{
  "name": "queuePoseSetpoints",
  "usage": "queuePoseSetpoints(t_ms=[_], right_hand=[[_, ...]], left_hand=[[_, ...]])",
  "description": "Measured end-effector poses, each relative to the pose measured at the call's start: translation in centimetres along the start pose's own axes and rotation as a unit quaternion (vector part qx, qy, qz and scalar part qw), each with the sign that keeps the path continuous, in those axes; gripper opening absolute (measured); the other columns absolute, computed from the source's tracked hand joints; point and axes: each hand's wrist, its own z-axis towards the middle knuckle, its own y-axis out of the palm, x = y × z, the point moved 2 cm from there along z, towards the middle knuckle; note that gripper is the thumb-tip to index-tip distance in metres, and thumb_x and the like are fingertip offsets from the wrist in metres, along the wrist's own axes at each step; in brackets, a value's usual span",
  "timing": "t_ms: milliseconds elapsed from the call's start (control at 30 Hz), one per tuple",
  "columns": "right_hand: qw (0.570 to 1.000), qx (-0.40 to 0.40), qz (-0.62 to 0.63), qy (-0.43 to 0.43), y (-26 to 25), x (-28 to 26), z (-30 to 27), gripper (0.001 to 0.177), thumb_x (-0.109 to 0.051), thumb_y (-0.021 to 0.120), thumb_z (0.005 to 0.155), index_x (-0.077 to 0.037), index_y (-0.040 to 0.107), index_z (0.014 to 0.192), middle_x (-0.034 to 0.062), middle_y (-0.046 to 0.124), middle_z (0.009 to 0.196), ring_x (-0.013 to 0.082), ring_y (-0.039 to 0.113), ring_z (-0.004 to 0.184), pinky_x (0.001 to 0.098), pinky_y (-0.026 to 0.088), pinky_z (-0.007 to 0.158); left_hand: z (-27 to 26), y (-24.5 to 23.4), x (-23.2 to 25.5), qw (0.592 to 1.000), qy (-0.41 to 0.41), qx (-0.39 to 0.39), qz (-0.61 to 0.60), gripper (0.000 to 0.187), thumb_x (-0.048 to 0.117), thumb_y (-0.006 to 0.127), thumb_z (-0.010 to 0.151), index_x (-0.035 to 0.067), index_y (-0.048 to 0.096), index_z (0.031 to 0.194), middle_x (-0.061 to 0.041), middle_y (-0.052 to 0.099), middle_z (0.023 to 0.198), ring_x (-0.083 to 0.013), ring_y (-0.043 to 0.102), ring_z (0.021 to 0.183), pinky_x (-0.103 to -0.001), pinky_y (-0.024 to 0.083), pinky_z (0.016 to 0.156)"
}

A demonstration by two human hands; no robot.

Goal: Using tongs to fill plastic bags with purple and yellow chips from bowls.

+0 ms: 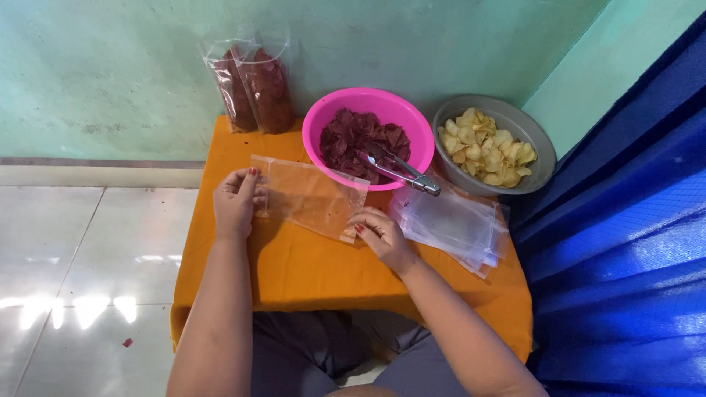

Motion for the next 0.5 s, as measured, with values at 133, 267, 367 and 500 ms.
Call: queuePoseSetpoints(t_ms=[133, 267, 367, 500], right_hand=[[0.999, 0.019, -0.046, 0.006, 0.3, 1.0, -0.7, 0.015, -0.013, 0.076, 0.089, -0.003, 0.076, 0.101, 0.0138, 0.071, 0.087, 0.0266, 0.069, 0.081, 0.0382, 0.056, 0.073], [0.999, 0.017, -0.033, 0.006, 0.2, 0.5, -0.4, 0.008, -0.005, 0.073, 0.088, -0.004, 0.078, 0.094, 0.015, 0.071, 0.082, 0.0283, 0.07, 0.077, 0.0384, 0.055, 0.072], [1.0, 0.022, 0.003, -0.001, 0.0, 1.1, -0.6, 0.008, -0.005, 0.075, 0.088, -0.004, 0.079, 0.094, 0.0139, 0.072, 0.084, 0.0231, 0.068, 0.079, 0.0371, 0.055, 0.073], [0.998, 0.014, 0.068, 0.004, -0.1, 1.7, -0.9, 0.006, -0.004, 0.075, 0.089, -0.003, 0.078, 0.094, 0.012, 0.072, 0.082, 0.0201, 0.068, 0.08, 0.0367, 0.055, 0.075]], left_hand=[[-2.5, 1.5, 4.1, 0.959, 0.21, -0.038, 0.185, 0.068, 0.026, 0.082, 0.086, 0.01, 0.052, 0.145, -0.017, 0.056, 0.134, -0.0362, 0.058, 0.125, -0.052, 0.049, 0.103], [-6.0, 4.9, 7.9, 0.769, 0.344, -0.167, 0.512, 0.133, 0.063, 0.093, 0.041, 0.014, 0.043, 0.154, -0.023, 0.032, 0.16, -0.0457, 0.023, 0.15, -0.079, -0.002, 0.111], [-7.6, 7.3, 8.0, 0.663, 0.341, -0.252, 0.616, 0.142, 0.066, 0.094, 0.031, 0.024, 0.042, 0.156, -0.018, 0.033, 0.163, -0.0403, 0.021, 0.154, -0.083, -0.006, 0.109], [-8.2, 9.0, 4.7, 0.592, 0.404, -0.287, 0.636, 0.146, 0.065, 0.094, 0.03, 0.034, 0.033, 0.159, -0.015, 0.03, 0.166, -0.0356, 0.02, 0.156, -0.081, -0.009, 0.111]])
